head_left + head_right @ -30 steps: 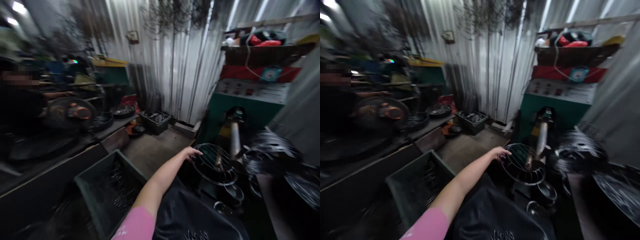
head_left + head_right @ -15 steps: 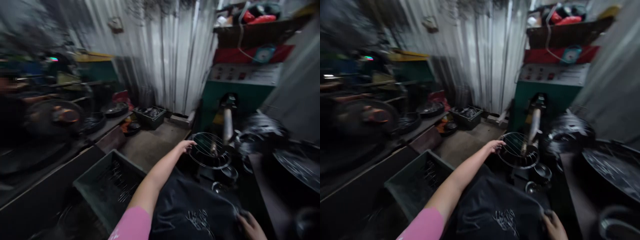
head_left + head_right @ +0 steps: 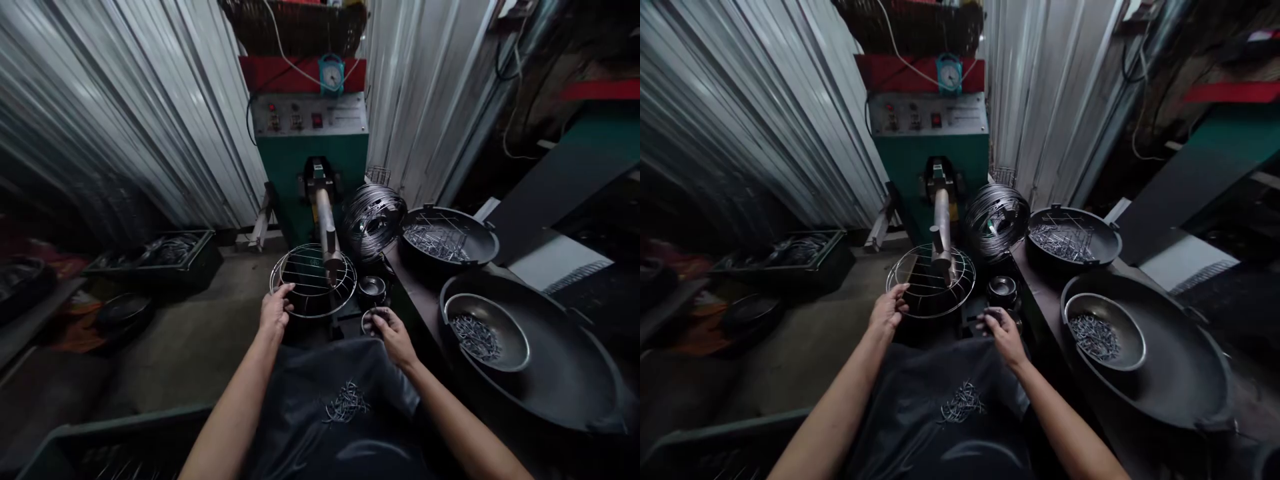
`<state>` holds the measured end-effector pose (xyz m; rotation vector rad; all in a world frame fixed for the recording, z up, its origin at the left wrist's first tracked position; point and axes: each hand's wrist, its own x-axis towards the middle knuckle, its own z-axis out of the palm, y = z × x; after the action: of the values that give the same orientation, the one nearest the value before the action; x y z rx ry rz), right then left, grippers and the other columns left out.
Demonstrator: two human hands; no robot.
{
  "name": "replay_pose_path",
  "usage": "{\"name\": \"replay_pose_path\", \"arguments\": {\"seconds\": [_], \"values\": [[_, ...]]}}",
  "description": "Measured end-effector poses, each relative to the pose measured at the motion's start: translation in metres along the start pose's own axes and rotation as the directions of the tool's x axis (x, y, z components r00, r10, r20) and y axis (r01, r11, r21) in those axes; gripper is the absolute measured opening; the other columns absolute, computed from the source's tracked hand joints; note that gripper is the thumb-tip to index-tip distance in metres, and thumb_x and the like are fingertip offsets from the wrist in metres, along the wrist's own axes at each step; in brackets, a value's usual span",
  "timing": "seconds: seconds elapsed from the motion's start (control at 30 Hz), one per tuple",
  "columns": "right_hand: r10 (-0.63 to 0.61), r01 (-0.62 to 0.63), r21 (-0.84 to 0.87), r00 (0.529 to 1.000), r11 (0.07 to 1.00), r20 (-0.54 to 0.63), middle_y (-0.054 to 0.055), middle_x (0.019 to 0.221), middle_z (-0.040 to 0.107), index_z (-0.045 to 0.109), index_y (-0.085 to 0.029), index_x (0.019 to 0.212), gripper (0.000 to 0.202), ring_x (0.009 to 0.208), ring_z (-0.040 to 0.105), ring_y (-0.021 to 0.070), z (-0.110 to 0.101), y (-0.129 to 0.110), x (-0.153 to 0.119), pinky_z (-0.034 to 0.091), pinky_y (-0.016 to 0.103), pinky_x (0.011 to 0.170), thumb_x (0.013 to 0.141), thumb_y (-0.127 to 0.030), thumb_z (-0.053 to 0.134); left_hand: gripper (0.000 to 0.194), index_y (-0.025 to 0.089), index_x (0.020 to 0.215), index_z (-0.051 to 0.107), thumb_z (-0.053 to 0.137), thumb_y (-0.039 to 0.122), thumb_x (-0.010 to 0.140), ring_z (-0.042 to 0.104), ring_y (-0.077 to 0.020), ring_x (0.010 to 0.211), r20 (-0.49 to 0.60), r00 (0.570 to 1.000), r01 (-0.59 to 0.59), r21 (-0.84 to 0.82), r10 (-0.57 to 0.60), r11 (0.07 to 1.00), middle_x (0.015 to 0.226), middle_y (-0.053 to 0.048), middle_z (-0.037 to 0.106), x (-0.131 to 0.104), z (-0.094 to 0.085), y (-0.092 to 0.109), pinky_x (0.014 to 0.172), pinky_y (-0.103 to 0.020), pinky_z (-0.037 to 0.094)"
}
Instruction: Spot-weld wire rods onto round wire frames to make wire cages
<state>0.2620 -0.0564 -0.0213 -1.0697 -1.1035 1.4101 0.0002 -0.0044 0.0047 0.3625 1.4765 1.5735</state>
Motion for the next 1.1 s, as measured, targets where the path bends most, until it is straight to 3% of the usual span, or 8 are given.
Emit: {"name": "replay_pose_path", "arguments": {"seconds": [0.1, 0.23, 0.4, 0.57, 0.8, 1.1], "values": [[-0.059, 0.058, 0.015, 0.994, 0.998, 0.094, 0.005, 0.085, 0.063, 0.05, -0.019, 0.09, 0.033, 0.065, 0.061, 0.0141, 0.038, -0.012, 0.021, 0.044, 0.023, 0.053, 0.074, -0.047, 0.059, 0.043, 0.019, 0.069, 0.041, 0.073, 0.026, 0.041, 0.026, -0.0021, 0.042, -0.067, 0.997, 0.019, -0.098, -0.026, 0.995, 0.056, 0.009, 0.035, -0.011, 0.009, -0.006, 0.038, -0.018, 0.018], [-0.039, 0.083, -0.205, 0.977, 0.975, 0.21, 0.001, 0.072, 0.061, 0.053, -0.018, 0.083, 0.026, 0.056, 0.058, 0.012, 0.063, -0.004, 0.04, 0.037, 0.021, 0.045, 0.074, -0.042, 0.057, 0.048, 0.018, 0.074, 0.044, 0.074, 0.026, 0.037, 0.03, -0.0023, 0.043, -0.119, 0.993, 0.004, -0.162, -0.023, 0.987, 0.058, 0.009, 0.041, -0.019, 0.012, -0.006, 0.038, -0.017, 0.021], [-0.029, 0.082, -0.29, 0.983, 0.954, 0.182, 0.001, 0.069, 0.06, 0.052, -0.019, 0.081, 0.022, 0.052, 0.056, 0.0119, 0.065, -0.009, 0.045, 0.035, 0.021, 0.043, 0.076, -0.04, 0.053, 0.051, 0.019, 0.08, 0.043, 0.075, 0.025, 0.04, 0.03, -0.0027, 0.044, -0.113, 0.993, -0.058, -0.156, 0.041, 0.986, 0.058, 0.01, 0.039, -0.021, 0.011, -0.004, 0.038, -0.016, 0.022], [-0.191, 0.21, -0.208, 0.976, 0.955, 0.108, 0.004, 0.084, 0.064, 0.052, -0.02, 0.088, 0.021, 0.061, 0.058, 0.0133, 0.066, -0.025, 0.042, 0.041, 0.023, 0.051, 0.081, -0.04, 0.049, 0.053, 0.019, 0.082, 0.042, 0.074, 0.025, 0.041, 0.031, -0.0025, 0.045, -0.141, 0.989, -0.06, -0.161, 0.037, 0.985, 0.062, 0.009, 0.041, -0.019, 0.013, -0.007, 0.038, -0.015, 0.022], [-0.205, 0.299, -0.511, 0.951, 0.806, 0.232, -0.001, 0.06, 0.057, 0.056, -0.019, 0.082, 0.012, 0.055, 0.053, 0.0128, 0.064, 0.003, 0.047, 0.042, 0.023, 0.055, 0.08, -0.029, 0.048, 0.052, 0.019, 0.082, 0.042, 0.075, 0.025, 0.042, 0.031, -0.0025, 0.045, -0.124, 0.992, -0.038, -0.181, 0.016, 0.983, 0.062, 0.008, 0.041, -0.023, 0.014, -0.012, 0.038, -0.015, 0.022], [-0.152, 0.2, -0.333, 0.974, 0.922, 0.166, -0.002, 0.065, 0.06, 0.053, -0.019, 0.081, 0.01, 0.05, 0.058, 0.0116, 0.068, 0.0, 0.05, 0.043, 0.023, 0.053, 0.079, -0.029, 0.049, 0.054, 0.019, 0.082, 0.044, 0.075, 0.026, 0.039, 0.033, -0.0038, 0.048, -0.167, 0.986, -0.038, -0.177, 0.008, 0.984, 0.064, 0.007, 0.042, -0.023, 0.017, -0.014, 0.037, -0.015, 0.026]]}}
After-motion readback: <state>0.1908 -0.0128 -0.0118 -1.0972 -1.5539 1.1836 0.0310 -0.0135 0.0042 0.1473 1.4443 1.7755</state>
